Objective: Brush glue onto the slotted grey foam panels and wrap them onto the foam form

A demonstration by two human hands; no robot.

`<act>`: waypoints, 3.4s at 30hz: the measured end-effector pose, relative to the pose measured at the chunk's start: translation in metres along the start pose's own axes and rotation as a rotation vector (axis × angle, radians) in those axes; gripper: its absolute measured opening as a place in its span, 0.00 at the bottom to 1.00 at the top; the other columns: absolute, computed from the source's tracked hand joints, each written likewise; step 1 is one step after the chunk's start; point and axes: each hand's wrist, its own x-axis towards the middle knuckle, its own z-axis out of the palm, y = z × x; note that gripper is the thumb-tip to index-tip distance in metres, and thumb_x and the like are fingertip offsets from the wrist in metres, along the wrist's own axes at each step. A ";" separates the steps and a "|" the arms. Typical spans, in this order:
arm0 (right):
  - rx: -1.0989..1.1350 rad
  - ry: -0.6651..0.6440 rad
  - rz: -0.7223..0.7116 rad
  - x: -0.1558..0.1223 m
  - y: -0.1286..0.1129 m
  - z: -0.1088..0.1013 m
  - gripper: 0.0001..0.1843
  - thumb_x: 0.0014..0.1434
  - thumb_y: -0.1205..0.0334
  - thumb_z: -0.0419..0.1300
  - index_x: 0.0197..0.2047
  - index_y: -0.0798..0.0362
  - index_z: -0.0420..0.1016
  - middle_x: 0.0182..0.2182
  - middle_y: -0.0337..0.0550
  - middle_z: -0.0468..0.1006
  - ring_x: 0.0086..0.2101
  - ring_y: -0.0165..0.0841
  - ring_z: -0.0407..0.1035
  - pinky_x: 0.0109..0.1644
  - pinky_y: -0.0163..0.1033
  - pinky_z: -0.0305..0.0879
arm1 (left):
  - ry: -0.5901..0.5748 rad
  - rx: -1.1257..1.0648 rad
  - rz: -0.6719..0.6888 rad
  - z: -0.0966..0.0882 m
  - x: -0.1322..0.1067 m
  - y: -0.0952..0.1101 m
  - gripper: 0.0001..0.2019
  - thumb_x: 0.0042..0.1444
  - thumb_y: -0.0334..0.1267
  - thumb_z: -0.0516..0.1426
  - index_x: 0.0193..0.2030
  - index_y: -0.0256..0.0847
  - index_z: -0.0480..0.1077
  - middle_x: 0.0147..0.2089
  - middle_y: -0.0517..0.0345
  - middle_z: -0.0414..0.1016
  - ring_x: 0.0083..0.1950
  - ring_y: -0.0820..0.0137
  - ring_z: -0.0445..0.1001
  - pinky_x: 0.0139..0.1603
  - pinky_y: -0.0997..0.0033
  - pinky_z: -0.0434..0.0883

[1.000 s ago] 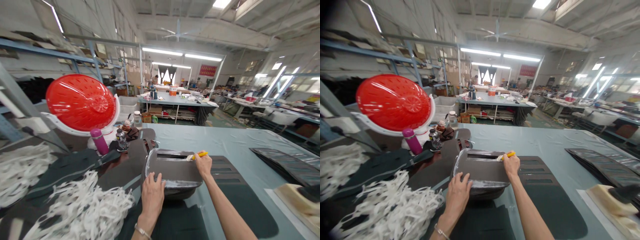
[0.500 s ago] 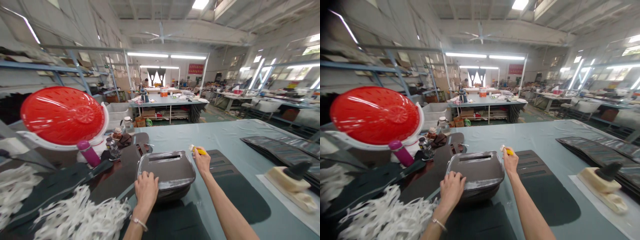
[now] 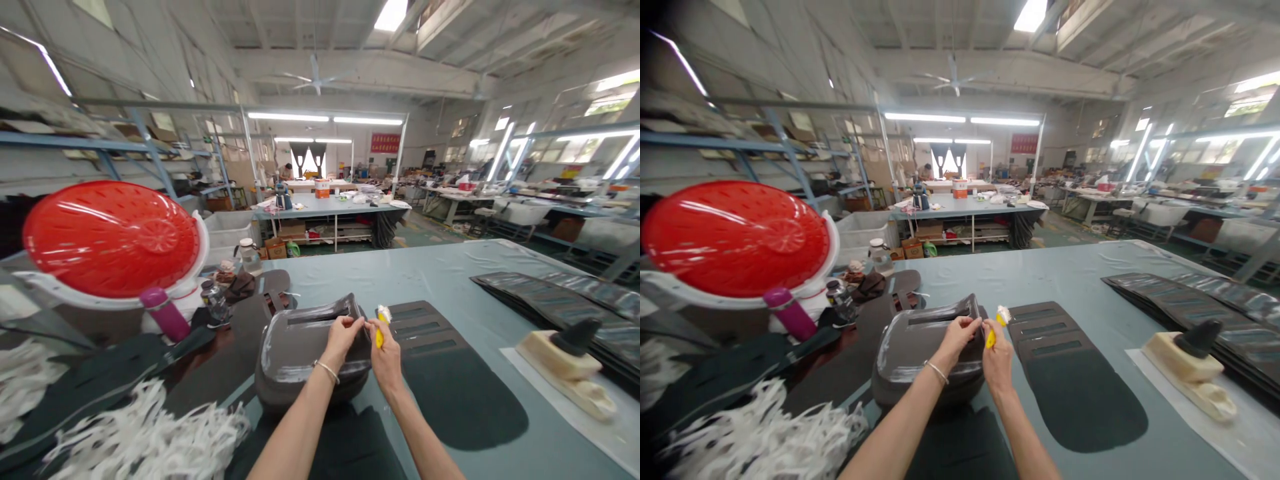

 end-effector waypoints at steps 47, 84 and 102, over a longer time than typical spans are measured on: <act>-0.542 -0.021 0.269 0.062 0.329 -0.371 0.15 0.54 0.47 0.51 0.31 0.51 0.65 0.23 0.40 0.70 0.25 0.33 0.64 0.30 0.35 0.54 | 0.255 0.263 -0.225 0.224 -0.105 -0.199 0.22 0.37 0.58 0.59 0.28 0.40 0.65 0.24 0.61 0.68 0.27 0.72 0.66 0.28 0.73 0.62; -1.021 -0.202 0.500 0.097 0.366 -0.347 0.15 0.57 0.54 0.54 0.43 0.52 0.72 0.29 0.47 0.74 0.30 0.38 0.69 0.32 0.37 0.53 | 0.435 0.638 -0.342 0.226 -0.077 -0.216 0.08 0.42 0.41 0.63 0.26 0.41 0.70 0.27 0.57 0.76 0.30 0.69 0.72 0.33 0.72 0.61; -1.049 -0.250 0.499 0.097 0.354 -0.347 0.13 0.58 0.61 0.53 0.45 0.52 0.71 0.30 0.46 0.74 0.32 0.35 0.69 0.33 0.34 0.55 | 0.368 0.859 -0.391 0.231 -0.078 -0.211 0.09 0.47 0.45 0.60 0.29 0.42 0.70 0.29 0.55 0.75 0.33 0.64 0.73 0.34 0.69 0.63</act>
